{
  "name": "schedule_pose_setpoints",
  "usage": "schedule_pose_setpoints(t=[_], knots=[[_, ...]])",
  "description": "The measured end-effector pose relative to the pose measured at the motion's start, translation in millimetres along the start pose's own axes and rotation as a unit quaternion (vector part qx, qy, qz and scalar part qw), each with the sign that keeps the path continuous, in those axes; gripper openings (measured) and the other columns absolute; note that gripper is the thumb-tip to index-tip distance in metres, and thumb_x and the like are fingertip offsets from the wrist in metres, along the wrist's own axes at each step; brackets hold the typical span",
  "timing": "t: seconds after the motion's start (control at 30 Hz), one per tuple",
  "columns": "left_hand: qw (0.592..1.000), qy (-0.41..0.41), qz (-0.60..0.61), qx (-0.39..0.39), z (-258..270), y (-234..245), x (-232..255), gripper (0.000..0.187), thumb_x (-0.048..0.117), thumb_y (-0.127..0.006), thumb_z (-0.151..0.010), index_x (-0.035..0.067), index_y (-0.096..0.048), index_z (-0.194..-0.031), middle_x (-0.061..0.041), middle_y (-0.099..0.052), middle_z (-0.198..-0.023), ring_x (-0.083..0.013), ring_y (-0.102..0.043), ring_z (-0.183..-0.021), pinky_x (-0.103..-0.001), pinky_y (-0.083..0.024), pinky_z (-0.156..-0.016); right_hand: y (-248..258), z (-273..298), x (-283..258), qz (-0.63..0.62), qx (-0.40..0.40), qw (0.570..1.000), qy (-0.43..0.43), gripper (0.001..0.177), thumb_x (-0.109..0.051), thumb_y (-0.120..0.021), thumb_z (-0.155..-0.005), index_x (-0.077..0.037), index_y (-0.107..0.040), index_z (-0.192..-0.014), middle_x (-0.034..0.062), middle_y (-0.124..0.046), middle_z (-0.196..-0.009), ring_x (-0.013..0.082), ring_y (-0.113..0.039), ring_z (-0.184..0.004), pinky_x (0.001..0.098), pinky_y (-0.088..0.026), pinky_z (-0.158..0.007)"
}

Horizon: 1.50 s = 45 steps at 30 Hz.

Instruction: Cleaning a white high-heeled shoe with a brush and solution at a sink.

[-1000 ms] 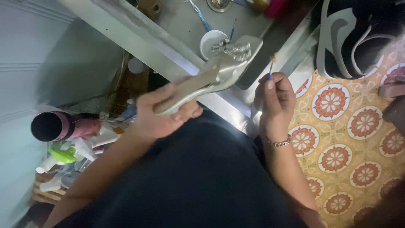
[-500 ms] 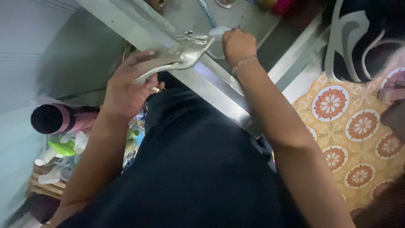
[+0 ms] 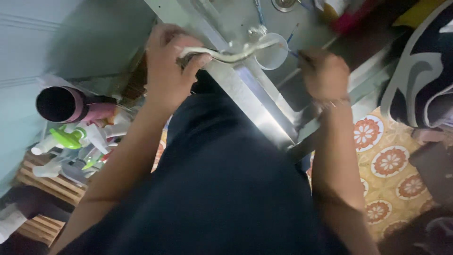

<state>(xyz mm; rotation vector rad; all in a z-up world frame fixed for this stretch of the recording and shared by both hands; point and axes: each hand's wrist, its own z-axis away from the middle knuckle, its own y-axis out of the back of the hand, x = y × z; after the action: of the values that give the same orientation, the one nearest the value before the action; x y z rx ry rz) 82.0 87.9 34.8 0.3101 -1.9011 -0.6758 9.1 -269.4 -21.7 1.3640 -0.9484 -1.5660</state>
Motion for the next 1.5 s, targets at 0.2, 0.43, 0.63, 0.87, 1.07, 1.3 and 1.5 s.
schedule_pose_setpoints(t=[0.2,0.43,0.63,0.87,1.07,1.3,1.5], knots=[[0.98,-0.102,-0.116,-0.126,-32,0,14,0.016,0.018,-0.076,-0.095,0.014,-0.075,-0.111,-0.009,-0.068,-0.114,-0.034,-0.063,-0.108,-0.051,-0.038,-0.098,45,77,-8,-0.248,0.069,0.959,-0.115,0.019,0.0,-0.067,-0.104,-0.001,-0.072,-0.122,0.0106,-0.07,-0.096,0.0152,-0.066,-0.08,0.0274,-0.052,-0.073],[0.931,-0.07,-0.043,-0.357,-44,-36,34,0.022,0.017,-0.071,-0.1,0.016,-0.073,-0.122,-0.008,-0.073,-0.101,-0.0271,-0.065,-0.096,-0.05,-0.04,-0.097,24,132,-23,-0.473,0.175,0.851,-0.147,0.009,-0.004,-0.064,-0.112,0.003,-0.066,-0.117,0.0014,-0.07,-0.101,0.0067,-0.064,-0.09,0.0219,-0.052,-0.084],[0.916,-0.149,-0.034,-0.37,-9,-69,77,0.023,0.007,-0.071,-0.091,0.023,-0.075,-0.107,-0.002,-0.074,-0.102,-0.0234,-0.066,-0.109,-0.05,-0.034,-0.101,22,155,-36,-0.417,0.183,0.876,-0.157,0.011,0.001,-0.072,-0.104,0.001,-0.065,-0.114,0.0,-0.068,-0.093,0.0041,-0.061,-0.083,0.0201,-0.049,-0.076],[0.939,-0.173,-0.043,-0.294,10,-104,98,0.046,0.044,-0.089,-0.073,0.015,-0.065,-0.1,-0.004,-0.073,-0.098,-0.0267,-0.067,-0.11,-0.051,-0.031,-0.1,20,184,-12,-0.421,0.184,0.873,-0.166,0.008,0.001,-0.074,-0.108,0.001,-0.069,-0.114,-0.0003,-0.069,-0.1,0.0055,-0.059,-0.087,0.0201,-0.047,-0.078],[0.929,-0.143,-0.011,-0.34,8,-124,103,0.038,0.038,-0.088,-0.086,0.013,-0.069,-0.106,-0.006,-0.076,-0.094,-0.0251,-0.069,-0.093,-0.045,-0.034,-0.098,55,186,-9,-0.261,0.16,0.937,-0.17,0.009,-0.006,-0.08,-0.106,-0.001,-0.073,-0.108,0.0038,-0.074,-0.091,0.0062,-0.066,-0.079,0.0221,-0.051,-0.07],[0.924,-0.138,0.009,-0.356,9,-131,106,0.026,0.03,-0.084,-0.087,0.016,-0.07,-0.104,-0.003,-0.077,-0.086,-0.0212,-0.07,-0.082,-0.043,-0.033,-0.094,91,175,-11,-0.071,0.109,0.987,-0.094,0.008,-0.016,-0.082,-0.104,-0.01,-0.077,-0.101,0.0058,-0.073,-0.081,0.0184,-0.069,-0.069,0.0294,-0.049,-0.062],[0.924,-0.169,0.002,-0.343,13,-130,103,0.025,0.028,-0.083,-0.093,0.015,-0.067,-0.107,-0.004,-0.074,-0.081,-0.0216,-0.068,-0.078,-0.043,-0.033,-0.095,135,139,-33,0.023,0.09,0.996,0.01,0.008,-0.016,-0.084,-0.092,-0.01,-0.078,-0.093,0.0084,-0.071,-0.074,0.0251,-0.066,-0.059,0.0336,-0.047,-0.053]])
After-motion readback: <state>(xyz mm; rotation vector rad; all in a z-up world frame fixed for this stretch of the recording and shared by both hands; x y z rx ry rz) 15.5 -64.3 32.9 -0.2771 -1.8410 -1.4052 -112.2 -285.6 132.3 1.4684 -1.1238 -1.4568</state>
